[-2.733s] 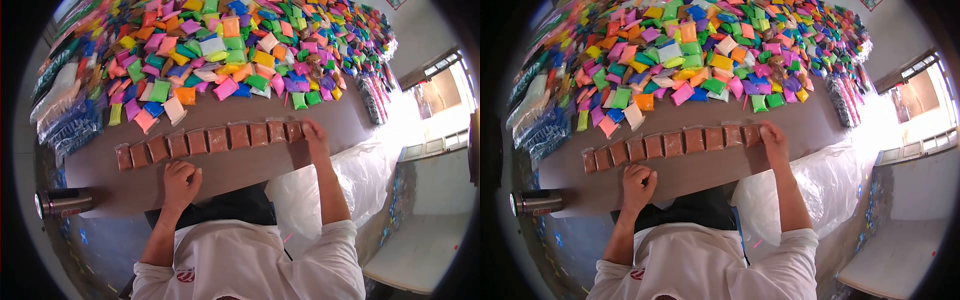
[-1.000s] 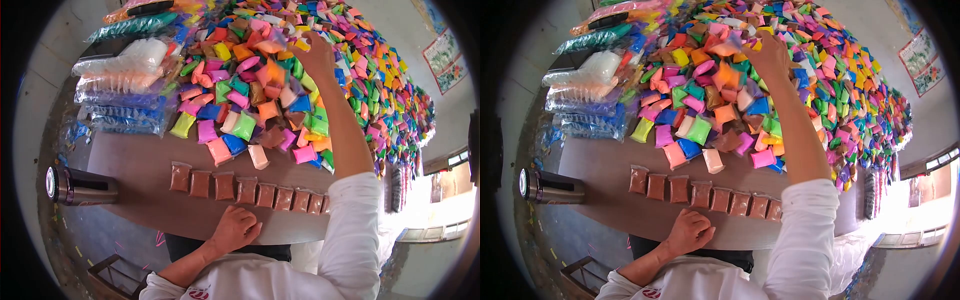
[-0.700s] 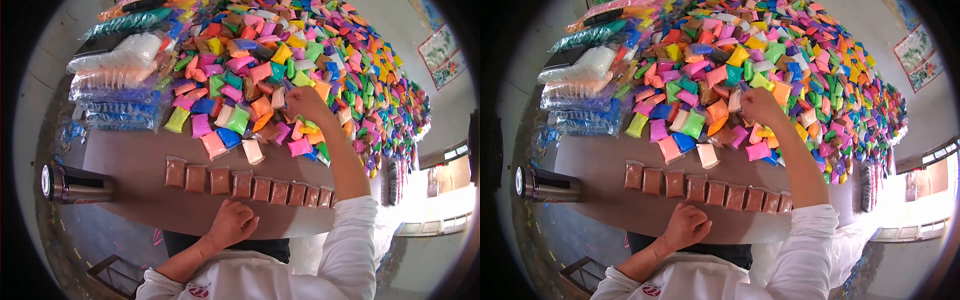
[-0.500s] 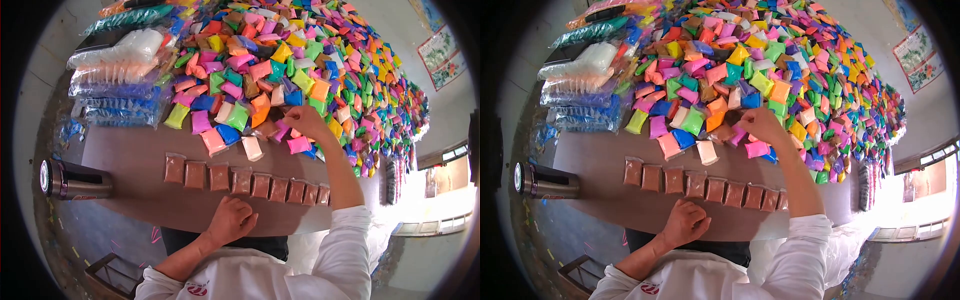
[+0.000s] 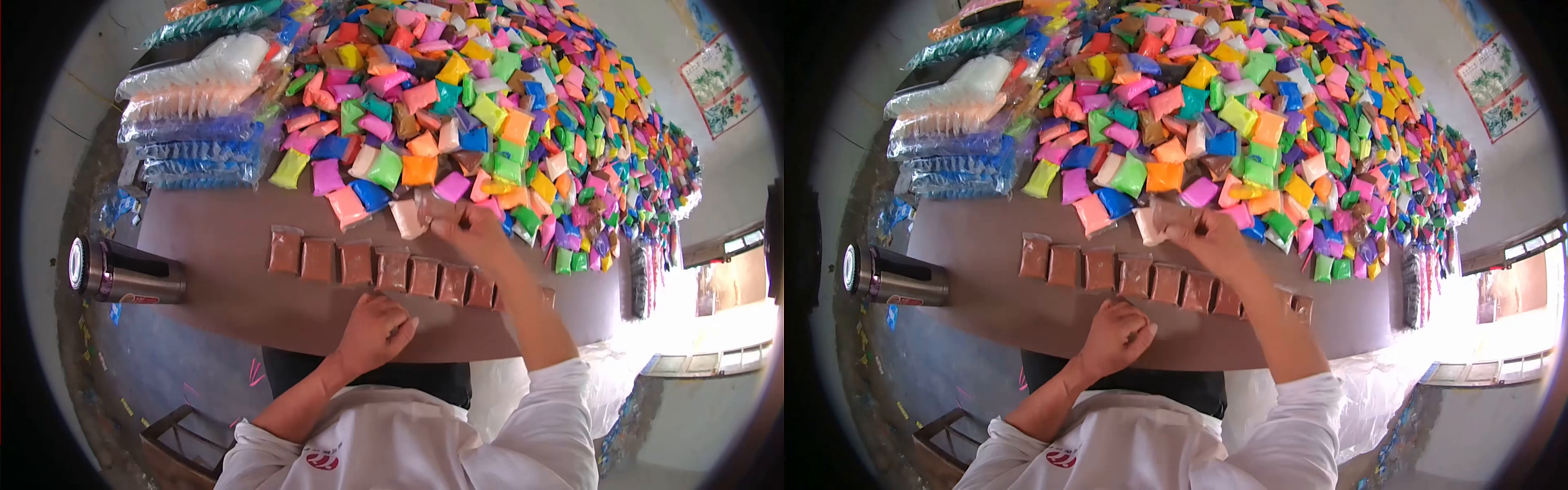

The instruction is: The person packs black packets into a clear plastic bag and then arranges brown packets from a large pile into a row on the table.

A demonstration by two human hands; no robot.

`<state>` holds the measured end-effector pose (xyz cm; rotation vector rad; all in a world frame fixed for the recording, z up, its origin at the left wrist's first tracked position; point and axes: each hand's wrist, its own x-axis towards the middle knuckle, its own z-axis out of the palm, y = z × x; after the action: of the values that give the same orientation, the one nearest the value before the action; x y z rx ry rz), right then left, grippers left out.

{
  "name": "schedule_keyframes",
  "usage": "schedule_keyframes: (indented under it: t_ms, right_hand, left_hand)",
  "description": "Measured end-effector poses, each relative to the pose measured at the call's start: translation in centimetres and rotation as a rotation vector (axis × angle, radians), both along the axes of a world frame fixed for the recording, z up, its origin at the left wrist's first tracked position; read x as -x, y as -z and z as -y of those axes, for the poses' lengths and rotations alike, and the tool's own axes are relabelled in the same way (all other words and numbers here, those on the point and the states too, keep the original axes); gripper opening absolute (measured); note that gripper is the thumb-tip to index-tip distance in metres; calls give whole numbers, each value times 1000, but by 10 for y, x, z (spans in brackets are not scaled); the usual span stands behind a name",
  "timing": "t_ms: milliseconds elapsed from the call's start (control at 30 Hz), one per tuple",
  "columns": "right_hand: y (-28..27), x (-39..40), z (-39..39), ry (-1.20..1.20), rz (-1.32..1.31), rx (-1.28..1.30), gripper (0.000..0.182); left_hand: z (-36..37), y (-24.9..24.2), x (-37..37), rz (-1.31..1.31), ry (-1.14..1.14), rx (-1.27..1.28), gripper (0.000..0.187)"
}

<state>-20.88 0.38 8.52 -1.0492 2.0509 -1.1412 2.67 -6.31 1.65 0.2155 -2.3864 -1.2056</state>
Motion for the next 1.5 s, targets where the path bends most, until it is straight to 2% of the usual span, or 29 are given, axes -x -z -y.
schedule_keyframes:
  t_ms: [33,100,167,267,367,467,567,667,767,867,967,1067,1167,1267,1367,1400,1500]
  right_hand:
    - [0,-21,-13,8,89,51,22]
    - [2,-55,-39,-3,276,-140,24]
    - [22,-95,-64,-19,140,216,23]
    - [55,-144,-93,188,44,222,23]
    - [36,-161,-88,333,211,219,23]
    - [46,-150,-86,225,-4,227,29]
    - [32,-141,-81,159,179,168,29]
    - [50,-132,-83,81,17,129,25]
    - [49,-132,-83,38,53,199,20]
    - [46,-136,-88,20,462,146,18]
    - [39,-138,-88,72,753,-33,15]
    - [33,-139,-87,16,628,-149,17]
    - [40,-129,-109,-34,134,-225,23]
    - [29,-120,-117,318,76,-63,30]
    - [33,-116,-108,251,95,171,36]
    - [41,-115,-101,183,168,156,39]
    - [40,-118,-87,118,396,152,32]
  left_hand:
    - [-1,2,-2,-11,-1,-52,18]
    - [2,8,-1,-44,0,-144,22]
    - [5,3,-3,9,2,-157,24]
    - [3,0,-2,-33,2,-168,26]
    - [6,1,-2,-43,67,-146,31]
    - [7,-1,-4,16,101,-121,33]
    - [7,-8,-4,31,102,-116,32]
    - [6,-7,-3,-1,112,-143,33]
    - [4,0,-3,-36,71,-138,33]
    - [2,6,-5,-46,40,-120,32]
    - [5,7,-5,-18,63,-114,32]
    - [5,2,-3,9,58,-122,29]
    - [5,2,-4,56,37,-110,26]
    - [4,1,-4,30,32,-89,24]
    - [4,1,-3,35,56,-54,23]
    - [5,1,-3,49,65,-37,22]
    - [8,1,-4,65,87,-35,21]
